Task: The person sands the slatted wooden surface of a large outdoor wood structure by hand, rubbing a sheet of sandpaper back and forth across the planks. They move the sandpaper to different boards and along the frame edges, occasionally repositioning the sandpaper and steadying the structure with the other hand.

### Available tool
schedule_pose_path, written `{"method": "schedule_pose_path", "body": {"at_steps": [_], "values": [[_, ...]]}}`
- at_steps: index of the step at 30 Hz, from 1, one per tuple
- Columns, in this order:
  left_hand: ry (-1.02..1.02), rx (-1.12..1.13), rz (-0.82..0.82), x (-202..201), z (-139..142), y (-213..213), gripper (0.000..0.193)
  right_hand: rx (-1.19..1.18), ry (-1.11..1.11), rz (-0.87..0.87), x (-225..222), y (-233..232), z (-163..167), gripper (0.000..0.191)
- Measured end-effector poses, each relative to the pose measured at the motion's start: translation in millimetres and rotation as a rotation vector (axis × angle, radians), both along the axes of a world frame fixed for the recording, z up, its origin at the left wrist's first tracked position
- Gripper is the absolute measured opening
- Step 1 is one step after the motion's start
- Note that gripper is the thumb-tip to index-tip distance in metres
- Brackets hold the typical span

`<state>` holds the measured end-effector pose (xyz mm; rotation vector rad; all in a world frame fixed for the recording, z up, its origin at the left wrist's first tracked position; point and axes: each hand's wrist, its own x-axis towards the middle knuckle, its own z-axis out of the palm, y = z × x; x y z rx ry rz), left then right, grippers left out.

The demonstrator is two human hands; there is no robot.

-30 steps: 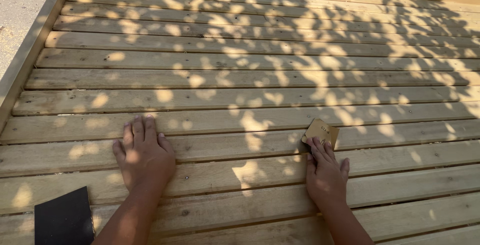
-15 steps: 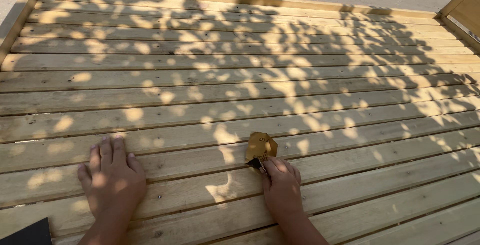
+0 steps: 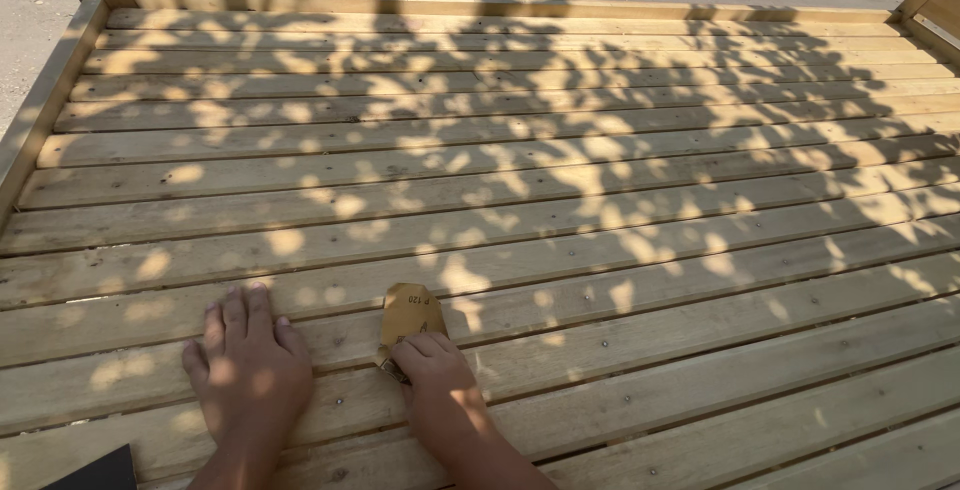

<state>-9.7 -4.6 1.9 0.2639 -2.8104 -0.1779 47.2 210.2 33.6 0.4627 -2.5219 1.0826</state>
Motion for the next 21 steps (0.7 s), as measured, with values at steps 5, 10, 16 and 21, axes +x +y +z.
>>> {"method": "schedule_pose_path", "body": {"at_steps": [5,10,16,21], "values": [[-0.076,-0.007,0.043,2.2,13.7,8.6,0.061,0.089,-0.034,-0.289,1.9,105.5,-3.8,0.019],[-0.152,0.001,0.105,1.1,27.8,16.8,0.060,0.086,-0.217,-0.443,-6.1,138.9,-0.1,0.019],[-0.162,-0.015,0.109,0.7,28.9,16.4,0.060,0.011,-0.072,-0.016,-14.6,0.3,-24.8,0.043],[-0.103,-0.002,0.069,2.3,24.1,13.5,0.060,0.083,-0.072,-0.061,-13.4,31.4,-19.5,0.035]]}}
